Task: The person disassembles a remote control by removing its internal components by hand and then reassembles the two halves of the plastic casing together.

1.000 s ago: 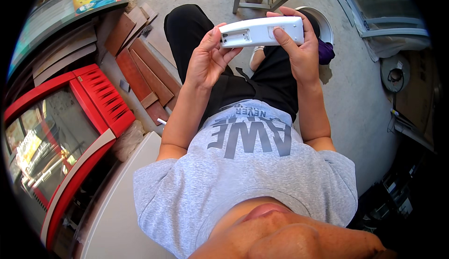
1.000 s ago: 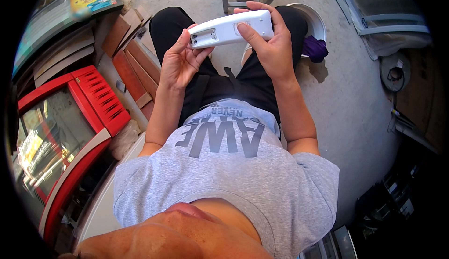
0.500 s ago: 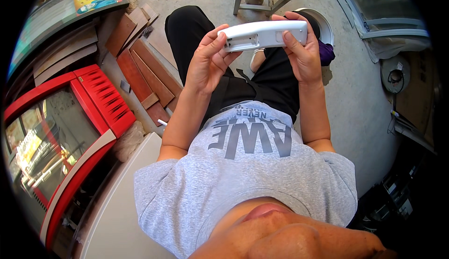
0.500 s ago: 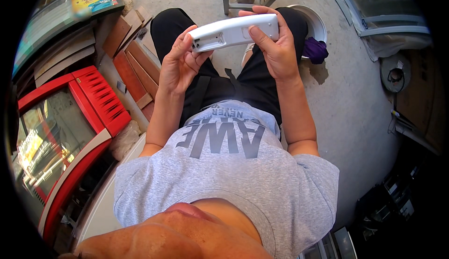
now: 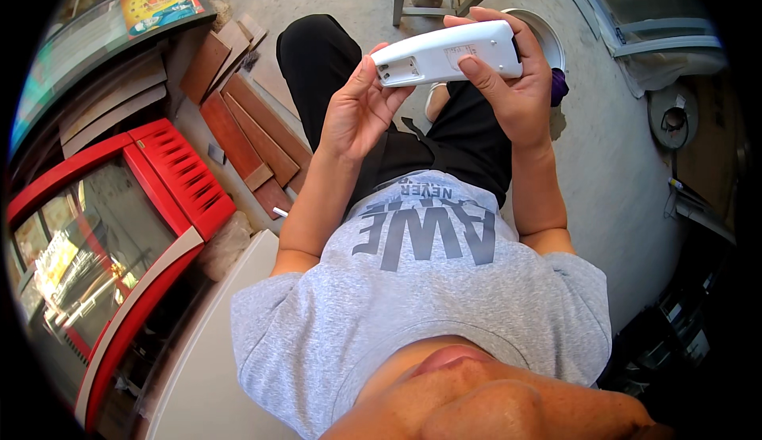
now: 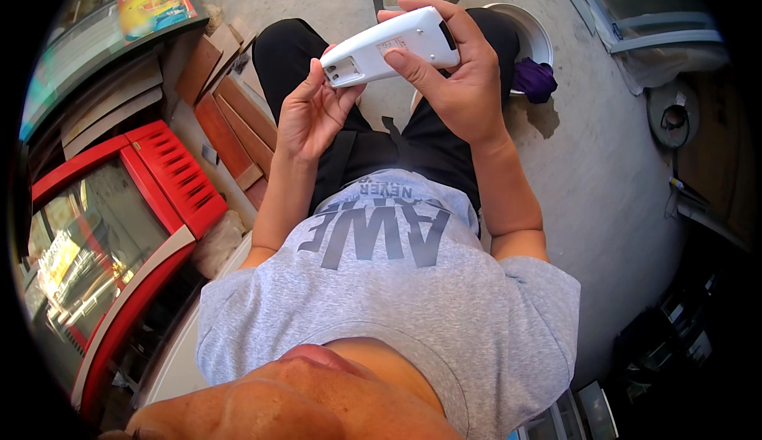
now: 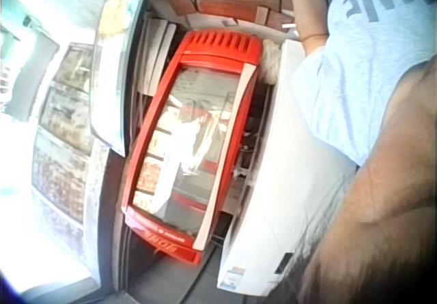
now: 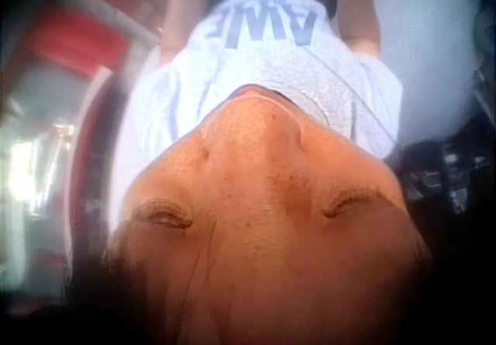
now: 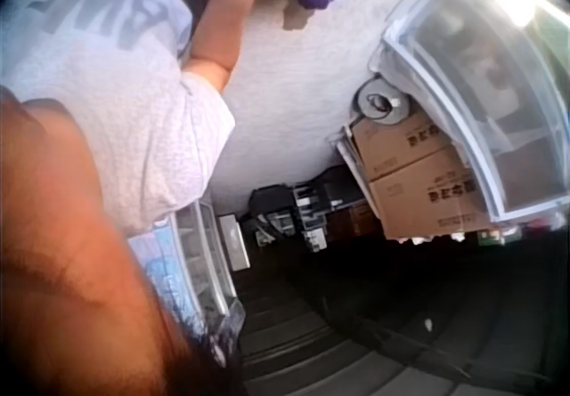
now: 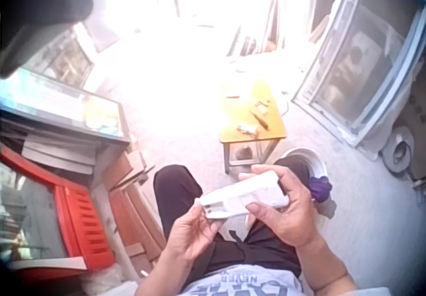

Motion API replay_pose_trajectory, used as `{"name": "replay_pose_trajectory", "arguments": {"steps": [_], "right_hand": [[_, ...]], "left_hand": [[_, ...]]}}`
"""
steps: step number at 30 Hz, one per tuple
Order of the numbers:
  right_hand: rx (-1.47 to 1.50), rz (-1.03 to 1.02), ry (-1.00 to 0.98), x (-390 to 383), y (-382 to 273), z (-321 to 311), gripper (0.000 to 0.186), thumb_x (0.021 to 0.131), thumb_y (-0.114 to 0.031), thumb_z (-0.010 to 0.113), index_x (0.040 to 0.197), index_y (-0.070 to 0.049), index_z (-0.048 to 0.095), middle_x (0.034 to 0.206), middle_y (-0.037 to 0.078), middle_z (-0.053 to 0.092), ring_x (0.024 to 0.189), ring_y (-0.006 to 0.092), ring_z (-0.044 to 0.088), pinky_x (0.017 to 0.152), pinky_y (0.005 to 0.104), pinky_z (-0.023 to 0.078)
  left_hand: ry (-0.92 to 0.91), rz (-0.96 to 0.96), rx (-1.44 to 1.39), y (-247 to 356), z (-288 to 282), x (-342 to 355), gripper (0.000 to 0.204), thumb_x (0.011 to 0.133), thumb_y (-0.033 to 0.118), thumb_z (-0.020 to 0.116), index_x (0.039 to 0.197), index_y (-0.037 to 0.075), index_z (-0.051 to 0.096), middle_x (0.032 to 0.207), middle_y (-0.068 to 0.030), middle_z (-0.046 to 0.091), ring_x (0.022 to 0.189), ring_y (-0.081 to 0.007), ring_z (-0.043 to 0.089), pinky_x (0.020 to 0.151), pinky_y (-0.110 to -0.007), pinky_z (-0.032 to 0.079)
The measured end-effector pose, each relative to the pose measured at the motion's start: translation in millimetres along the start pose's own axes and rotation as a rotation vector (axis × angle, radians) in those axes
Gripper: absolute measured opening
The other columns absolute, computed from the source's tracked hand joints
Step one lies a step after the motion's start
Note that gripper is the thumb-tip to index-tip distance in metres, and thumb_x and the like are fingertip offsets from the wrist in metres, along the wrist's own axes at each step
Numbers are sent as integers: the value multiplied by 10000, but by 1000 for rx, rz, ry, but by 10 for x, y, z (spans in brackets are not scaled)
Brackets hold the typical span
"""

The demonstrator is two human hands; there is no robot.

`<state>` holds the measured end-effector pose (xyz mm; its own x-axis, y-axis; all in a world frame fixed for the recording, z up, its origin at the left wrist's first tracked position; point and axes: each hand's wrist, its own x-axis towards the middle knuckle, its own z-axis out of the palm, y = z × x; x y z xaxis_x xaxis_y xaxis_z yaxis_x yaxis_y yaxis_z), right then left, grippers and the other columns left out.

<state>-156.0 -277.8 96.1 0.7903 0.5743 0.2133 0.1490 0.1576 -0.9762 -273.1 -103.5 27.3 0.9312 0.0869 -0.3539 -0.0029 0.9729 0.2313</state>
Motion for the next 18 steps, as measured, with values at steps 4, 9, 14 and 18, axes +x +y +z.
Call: {"name": "replay_pose_trajectory", "arguments": {"steps": [4, 9, 14, 18], "right_hand": [[6, -32, 1, 15, 1, 50, 515, 891, -129, 775, 1341, -15, 551, 1213, 152, 699, 1074, 152, 667, 908, 282, 549], [-49, -31, -38, 34, 47, 43, 555, 941, -125, 712, 1421, 20, 475, 1270, 209, 660, 1163, 217, 645, 985, 321, 525], [-2, -17, 14, 66, 75, 86, 555, 923, -157, 748, 1393, 22, 516, 1214, 154, 684, 1095, 170, 654, 946, 301, 533], [7, 11, 48, 81, 107, 83, 543, 922, -174, 756, 1375, 29, 535, 1186, 133, 694, 1058, 151, 661, 922, 295, 541]], "left_hand": [[-9, -49, -85, -1, -14, 9, 428, 1055, 272, 519, 1367, -17, 471, 1333, -179, 542, 1265, -283, 554, 1098, -445, 492], [-4, -95, -191, 4, -75, 24, 458, 1055, 278, 514, 1320, -88, 443, 1304, -238, 541, 1253, -348, 559, 1114, -492, 477], [4, -128, -280, -1, -101, 31, 460, 1054, 267, 516, 1299, -114, 433, 1287, -260, 544, 1240, -381, 564, 1105, -519, 482], [16, -140, -298, -5, -127, 41, 452, 1053, 254, 520, 1304, -111, 431, 1289, -260, 542, 1243, -378, 561, 1105, -522, 482]]}}
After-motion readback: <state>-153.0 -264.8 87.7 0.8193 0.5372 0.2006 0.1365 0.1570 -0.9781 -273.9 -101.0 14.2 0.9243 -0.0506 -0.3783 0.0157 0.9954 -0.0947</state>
